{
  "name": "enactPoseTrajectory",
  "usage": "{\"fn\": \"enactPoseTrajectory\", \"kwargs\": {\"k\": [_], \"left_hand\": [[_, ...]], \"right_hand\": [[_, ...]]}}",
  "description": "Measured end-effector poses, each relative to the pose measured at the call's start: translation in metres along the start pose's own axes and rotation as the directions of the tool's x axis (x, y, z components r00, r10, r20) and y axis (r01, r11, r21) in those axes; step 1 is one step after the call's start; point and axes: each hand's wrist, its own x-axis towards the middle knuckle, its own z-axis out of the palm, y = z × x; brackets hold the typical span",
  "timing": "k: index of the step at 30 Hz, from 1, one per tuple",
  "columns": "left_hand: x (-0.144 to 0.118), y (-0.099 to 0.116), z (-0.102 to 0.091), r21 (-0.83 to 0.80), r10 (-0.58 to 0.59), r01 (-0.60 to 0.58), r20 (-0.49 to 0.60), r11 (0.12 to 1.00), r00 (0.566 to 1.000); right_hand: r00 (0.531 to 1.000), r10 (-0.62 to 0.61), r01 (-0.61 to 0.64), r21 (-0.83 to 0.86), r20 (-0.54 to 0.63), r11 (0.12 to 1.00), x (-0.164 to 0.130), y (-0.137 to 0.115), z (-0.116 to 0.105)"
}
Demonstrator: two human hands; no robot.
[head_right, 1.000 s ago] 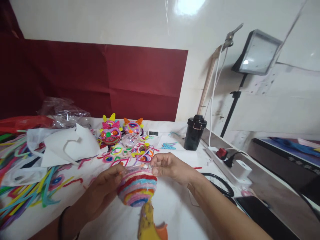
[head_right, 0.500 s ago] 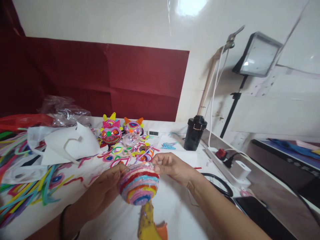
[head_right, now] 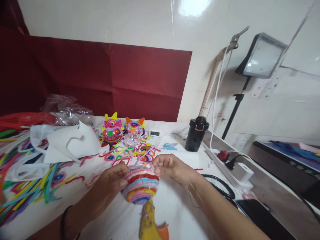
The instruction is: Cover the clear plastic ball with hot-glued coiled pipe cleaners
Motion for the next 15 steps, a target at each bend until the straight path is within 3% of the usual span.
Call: {"fn": "enactPoseTrajectory", "kwargs": {"k": [9, 15], "left_hand": [[0.0015, -0.0036, -0.002, 0.0, -0.002, 0.002, -0.067, 1.0, 0.998], [0.0021, -0.0026, -0.0003, -0.019, -0.014, 0.013, -0.055, 1.0, 0.998]], "right_hand": [[1.0, -0.002, 0.002, -0.028, 0.003, 1.0, 0.0012, 0.0018, -0.0023], [1.0, 0.0, 0.0, -0.037, 0.0, 0.999, 0.0013, 0.0023, -0.0007]]}}
